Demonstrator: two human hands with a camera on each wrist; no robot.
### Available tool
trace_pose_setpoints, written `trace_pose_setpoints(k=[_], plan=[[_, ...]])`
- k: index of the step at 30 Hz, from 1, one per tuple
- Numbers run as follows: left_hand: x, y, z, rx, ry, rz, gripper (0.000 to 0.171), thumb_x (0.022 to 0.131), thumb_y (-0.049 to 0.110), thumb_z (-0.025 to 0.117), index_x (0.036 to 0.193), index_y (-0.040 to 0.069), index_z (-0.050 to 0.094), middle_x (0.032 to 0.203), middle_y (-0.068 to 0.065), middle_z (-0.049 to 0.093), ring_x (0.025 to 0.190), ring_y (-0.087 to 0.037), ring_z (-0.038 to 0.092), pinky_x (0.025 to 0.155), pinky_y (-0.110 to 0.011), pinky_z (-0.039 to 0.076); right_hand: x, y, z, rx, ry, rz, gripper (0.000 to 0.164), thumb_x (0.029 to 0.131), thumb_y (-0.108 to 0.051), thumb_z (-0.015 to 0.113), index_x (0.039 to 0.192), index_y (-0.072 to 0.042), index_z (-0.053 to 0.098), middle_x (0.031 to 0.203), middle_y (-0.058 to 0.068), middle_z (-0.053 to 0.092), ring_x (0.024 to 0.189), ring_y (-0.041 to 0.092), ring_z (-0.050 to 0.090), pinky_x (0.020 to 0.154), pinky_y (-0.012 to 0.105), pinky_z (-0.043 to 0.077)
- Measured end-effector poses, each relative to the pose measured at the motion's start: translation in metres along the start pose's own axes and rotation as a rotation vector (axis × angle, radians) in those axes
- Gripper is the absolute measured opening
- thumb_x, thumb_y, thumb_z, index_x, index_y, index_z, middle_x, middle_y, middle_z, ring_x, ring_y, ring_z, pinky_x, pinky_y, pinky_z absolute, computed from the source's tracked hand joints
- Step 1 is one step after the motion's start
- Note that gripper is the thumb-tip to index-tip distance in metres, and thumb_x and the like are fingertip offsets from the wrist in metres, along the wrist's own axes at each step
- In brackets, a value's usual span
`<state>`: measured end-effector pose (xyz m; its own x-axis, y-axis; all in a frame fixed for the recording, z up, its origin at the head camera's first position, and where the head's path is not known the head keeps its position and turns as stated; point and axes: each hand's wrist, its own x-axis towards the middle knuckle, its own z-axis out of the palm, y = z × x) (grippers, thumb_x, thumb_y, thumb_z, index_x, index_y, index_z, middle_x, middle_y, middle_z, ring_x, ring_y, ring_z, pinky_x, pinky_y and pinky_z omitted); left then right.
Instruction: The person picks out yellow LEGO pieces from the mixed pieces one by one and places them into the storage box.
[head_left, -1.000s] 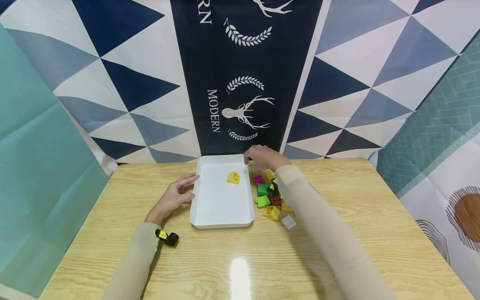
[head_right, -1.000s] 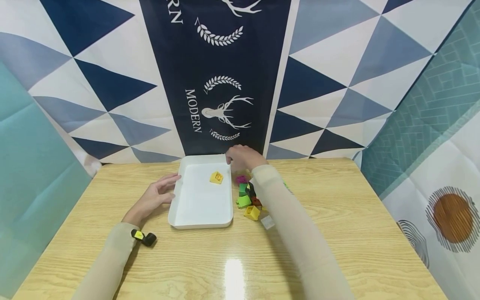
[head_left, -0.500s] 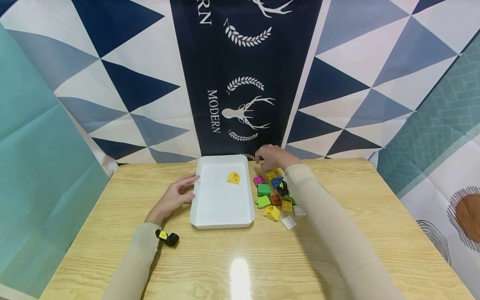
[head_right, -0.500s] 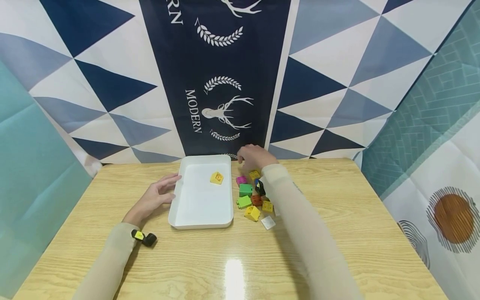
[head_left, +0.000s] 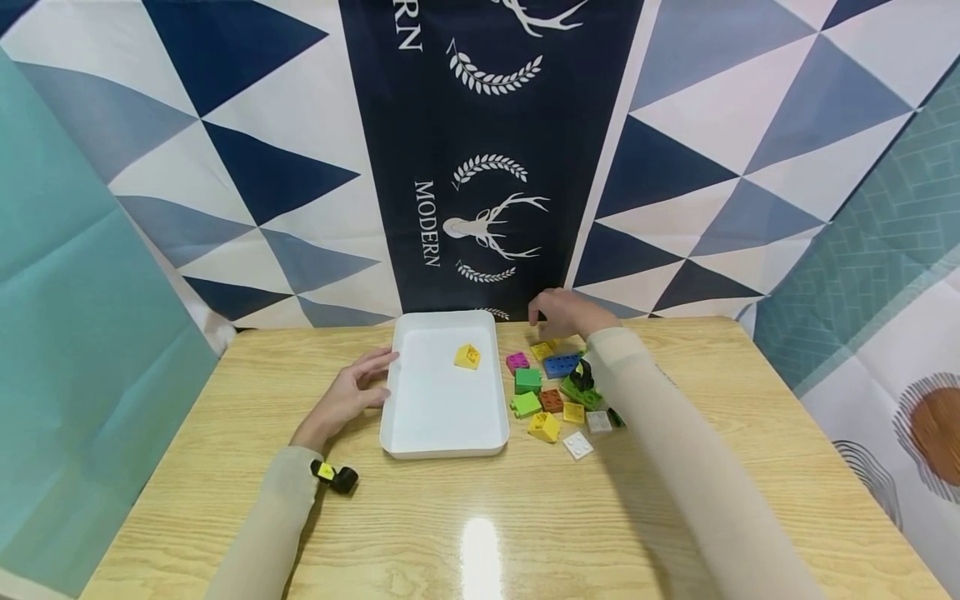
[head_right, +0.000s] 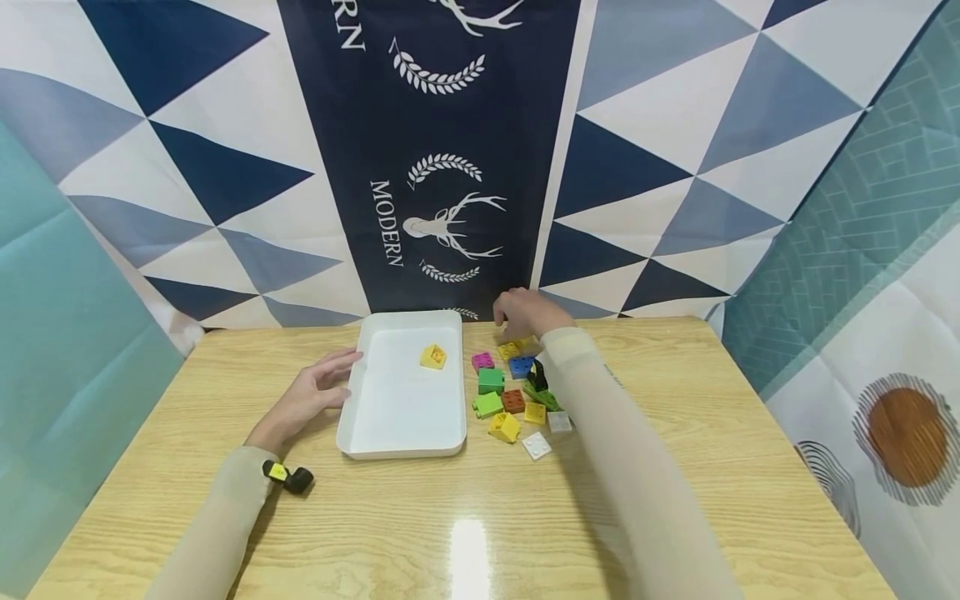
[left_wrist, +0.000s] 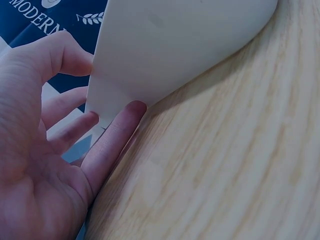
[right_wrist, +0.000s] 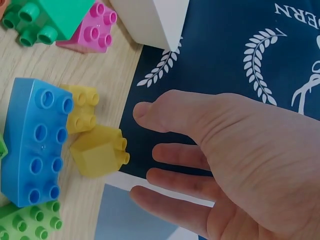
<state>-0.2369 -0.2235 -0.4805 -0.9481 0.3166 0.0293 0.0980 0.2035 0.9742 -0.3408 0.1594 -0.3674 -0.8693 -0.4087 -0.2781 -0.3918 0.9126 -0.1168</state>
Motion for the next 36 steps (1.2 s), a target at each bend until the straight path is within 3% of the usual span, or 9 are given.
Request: trace_pose_setpoints(k=[12, 23, 36], plan=[[0.0, 0.0, 0.0, 0.004, 0.004, 0.002, 0.066, 0.087, -0.002, 0.064, 0.149, 0.007, 0.047, 0.166, -0.011, 0.024, 0.14, -0.043, 0.04, 0.085, -0.02, 0.057, 0.002, 0.006, 0.007, -0.014, -0.004, -0.005, 0.027, 0.091, -0.019, 0.07, 0.118, -0.017, 0.072, 0.137, 0.015, 0.059, 0.116, 0.033, 0.055, 0.103, 0.054, 0.05], [0.001, -0.002, -0.001, 0.011, 0.008, 0.007, 0.066, 0.086, -0.001, 0.064, 0.149, 0.007, 0.047, 0.166, -0.012, 0.024, 0.14, -0.043, 0.04, 0.084, -0.018, 0.057, 0.0, 0.012, 0.021, 0.049, 0.008, 0.029, 0.034, 0.088, -0.011, 0.067, 0.121, -0.019, 0.07, 0.136, 0.014, 0.056, 0.112, 0.031, 0.053, 0.103, 0.054, 0.05], [0.001, -0.001, -0.001, 0.013, 0.009, -0.005, 0.066, 0.086, -0.002, 0.064, 0.149, 0.009, 0.047, 0.166, -0.011, 0.025, 0.14, -0.043, 0.04, 0.084, -0.019, 0.057, 0.005, 0.019, 0.032, 0.097, 0.005, 0.049, 0.029, 0.084, -0.007, 0.07, 0.109, -0.022, 0.075, 0.134, 0.013, 0.059, 0.116, 0.033, 0.051, 0.106, 0.06, 0.047]])
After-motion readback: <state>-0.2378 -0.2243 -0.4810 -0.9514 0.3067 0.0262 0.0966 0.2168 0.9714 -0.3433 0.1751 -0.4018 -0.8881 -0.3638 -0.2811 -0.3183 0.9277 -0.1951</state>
